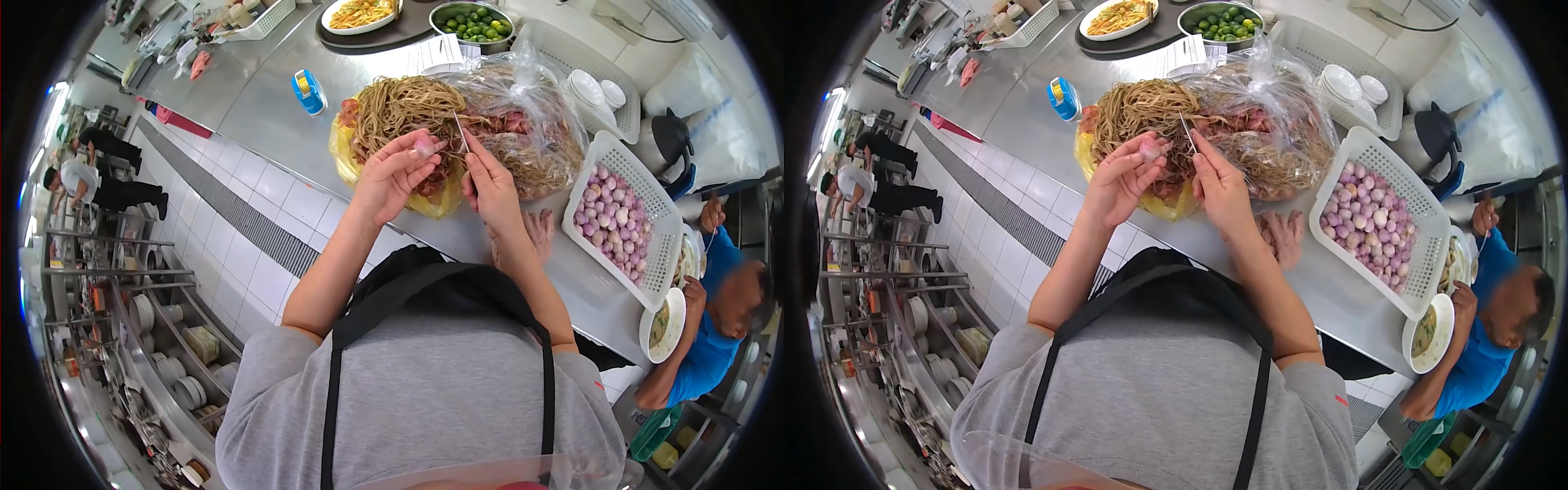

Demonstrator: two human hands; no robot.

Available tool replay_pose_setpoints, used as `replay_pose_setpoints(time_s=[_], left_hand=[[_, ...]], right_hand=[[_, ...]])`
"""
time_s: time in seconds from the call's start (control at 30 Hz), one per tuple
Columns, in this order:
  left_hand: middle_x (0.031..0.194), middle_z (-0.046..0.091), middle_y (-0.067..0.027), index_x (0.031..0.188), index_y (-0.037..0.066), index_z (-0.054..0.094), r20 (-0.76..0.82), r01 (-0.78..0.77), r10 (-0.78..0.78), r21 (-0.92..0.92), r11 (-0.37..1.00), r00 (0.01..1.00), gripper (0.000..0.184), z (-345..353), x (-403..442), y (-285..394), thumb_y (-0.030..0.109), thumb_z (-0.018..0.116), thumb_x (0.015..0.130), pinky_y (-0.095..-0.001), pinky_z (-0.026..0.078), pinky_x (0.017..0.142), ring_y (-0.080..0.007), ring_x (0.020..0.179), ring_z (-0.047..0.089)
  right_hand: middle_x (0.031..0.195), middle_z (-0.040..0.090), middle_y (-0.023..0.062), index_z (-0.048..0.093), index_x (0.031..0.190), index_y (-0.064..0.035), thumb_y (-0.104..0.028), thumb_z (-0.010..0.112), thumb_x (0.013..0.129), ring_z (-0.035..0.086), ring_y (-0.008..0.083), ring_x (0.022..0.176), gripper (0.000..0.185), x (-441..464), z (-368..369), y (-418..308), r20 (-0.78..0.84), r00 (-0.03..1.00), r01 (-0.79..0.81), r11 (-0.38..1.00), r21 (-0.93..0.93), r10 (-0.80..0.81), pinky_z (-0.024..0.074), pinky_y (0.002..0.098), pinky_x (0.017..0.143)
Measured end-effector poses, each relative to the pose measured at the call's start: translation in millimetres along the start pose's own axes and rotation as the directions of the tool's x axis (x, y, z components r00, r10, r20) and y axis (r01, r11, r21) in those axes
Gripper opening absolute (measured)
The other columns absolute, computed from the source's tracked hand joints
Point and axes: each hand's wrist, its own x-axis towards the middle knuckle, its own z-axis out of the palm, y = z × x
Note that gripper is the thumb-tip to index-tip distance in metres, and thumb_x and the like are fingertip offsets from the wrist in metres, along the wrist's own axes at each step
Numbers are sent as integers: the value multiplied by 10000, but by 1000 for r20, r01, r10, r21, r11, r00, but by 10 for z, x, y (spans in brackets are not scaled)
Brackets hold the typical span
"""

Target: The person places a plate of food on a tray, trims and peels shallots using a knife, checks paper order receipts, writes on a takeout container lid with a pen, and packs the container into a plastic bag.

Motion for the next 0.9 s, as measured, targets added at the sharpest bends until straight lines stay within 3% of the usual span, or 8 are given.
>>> replay_pose_setpoints(time_s=[0.17, 0.27, 0.47, 0.67, 0.9], left_hand=[[962, 587, -108, 1119, -16, 466, -16, -4, 4, 8, 1000, 1000, 302, -58, 20, 4, 42, 486, 823, -263, 508, 748, -188, 853, 600], [958, 589, -100, 1130, -5, 463, -46, 5, -3, 50, 999, 999, 309, -48, 25, 29, 49, 485, 826, -257, 509, 727, -173, 844, 600], [961, 590, -98, 1148, 11, 457, -106, -26, 37, 109, 994, 994, 327, 29, 24, 33, 54, 490, 825, -249, 507, 706, -158, 827, 600], [966, 587, -103, 1174, 10, 441, -98, -75, 86, 111, 991, 991, 358, 74, 17, 27, 50, 488, 822, -249, 504, 712, -158, 815, 598], [968, 581, -97, 1169, 18, 453, -97, -79, 91, 117, 990, 991, 356, 58, 17, 37, 42, 494, 816, -240, 503, 709, -153, 807, 595]], right_hand=[[559, 450, -16, 345, 1297, -155, -196, 392, 908, 335, 24, 420, 395, -86, 119, -79, 85, 996, 38, 999, 22, -39, 292, 152, 374], [579, 471, 0, 312, 1312, -149, -198, 387, 908, 345, 29, 417, 414, -71, 98, -76, 175, 984, -42, 999, -5, 42, 298, 154, 374], [574, 463, 6, 289, 1322, -163, -198, 384, 906, 350, 38, 413, 428, -105, 156, -121, 120, 987, -113, 994, 10, 111, 302, 160, 375], [558, 444, 0, 247, 1336, -151, -199, 384, 906, 338, 42, 408, 454, -50, 161, -100, 196, 980, -37, 998, -58, 47, 300, 163, 376], [541, 449, -12, 356, 1290, -142, -187, 402, 899, 339, 32, 400, 396, -101, 174, -150, 109, 990, -101, 989, 103, 90, 299, 171, 373]])
